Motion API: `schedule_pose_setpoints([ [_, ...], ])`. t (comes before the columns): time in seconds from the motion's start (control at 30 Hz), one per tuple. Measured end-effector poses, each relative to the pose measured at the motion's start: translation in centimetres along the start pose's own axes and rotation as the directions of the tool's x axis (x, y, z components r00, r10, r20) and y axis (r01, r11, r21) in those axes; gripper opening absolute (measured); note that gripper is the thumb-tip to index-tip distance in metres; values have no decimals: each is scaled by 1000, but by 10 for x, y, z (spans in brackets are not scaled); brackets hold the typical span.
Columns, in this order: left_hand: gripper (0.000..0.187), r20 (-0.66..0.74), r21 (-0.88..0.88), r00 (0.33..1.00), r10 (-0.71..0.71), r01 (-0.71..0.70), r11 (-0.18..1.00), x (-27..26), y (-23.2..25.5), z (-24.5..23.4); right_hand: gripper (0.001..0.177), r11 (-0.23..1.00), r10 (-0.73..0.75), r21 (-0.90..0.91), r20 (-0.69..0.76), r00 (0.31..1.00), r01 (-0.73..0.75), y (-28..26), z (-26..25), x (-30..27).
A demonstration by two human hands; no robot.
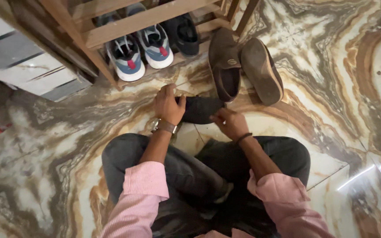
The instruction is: The person sits on the floor and organizes several pairs of shoes, including sneakers and loafers, by picking them up, inspecting them, and placing them onto a wooden shoe rack.
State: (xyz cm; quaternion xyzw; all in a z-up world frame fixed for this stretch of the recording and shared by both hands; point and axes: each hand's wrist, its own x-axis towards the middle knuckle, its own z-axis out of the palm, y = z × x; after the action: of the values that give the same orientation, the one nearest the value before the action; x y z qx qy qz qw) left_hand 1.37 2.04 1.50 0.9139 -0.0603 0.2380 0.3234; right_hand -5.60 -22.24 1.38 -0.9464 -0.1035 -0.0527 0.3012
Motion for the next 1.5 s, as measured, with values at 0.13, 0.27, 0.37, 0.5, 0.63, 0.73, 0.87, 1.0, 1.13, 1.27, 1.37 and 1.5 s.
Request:
schedule_pose_setpoints([
  [0.13,51,304,183,937,-174,122,976,-4,-13,17,31,1000,-26,19,281,959,21,3,13,-1],
  [0.27,60,586,265,721,-369,260,928,-6,-12,11,43,999,53,-20,440,896,-50,15,29,-1],
  [0.37,65,514,300,788,-340,206,931,-7,-13,14,47,999,-35,27,417,908,27,27,36,0],
  [0.5,70,459,236,867,-193,91,968,-12,-27,25,52,995,43,58,468,883,-79,23,36,2],
  [0.63,70,581,315,761,-289,117,942,-19,-40,41,49,988,149,-36,517,843,-153,22,32,2],
  [0.73,67,552,250,789,-270,152,956,-20,-43,42,44,998,70,-34,462,884,-61,28,38,1],
  [0.87,64,635,454,664,-395,93,886,-17,-33,18,43,996,72,12,406,911,-84,35,46,-2],
  [1.0,68,633,459,645,-428,133,878,-19,-39,26,59,946,-291,203,176,940,255,42,48,0],
  [1.13,74,701,331,639,-317,102,938,-24,-41,45,58,978,-186,125,162,969,167,37,45,6],
  [1.27,71,748,275,615,-249,54,960,-26,-30,37,50,979,110,135,289,951,-154,31,36,7],
  [1.37,67,756,265,618,-216,12,964,-26,-28,38,52,981,152,64,329,932,-183,22,29,11],
  [1.5,48,717,224,681,-149,-22,974,-34,-36,50,81,955,251,34,441,862,-295,6,16,14],
])
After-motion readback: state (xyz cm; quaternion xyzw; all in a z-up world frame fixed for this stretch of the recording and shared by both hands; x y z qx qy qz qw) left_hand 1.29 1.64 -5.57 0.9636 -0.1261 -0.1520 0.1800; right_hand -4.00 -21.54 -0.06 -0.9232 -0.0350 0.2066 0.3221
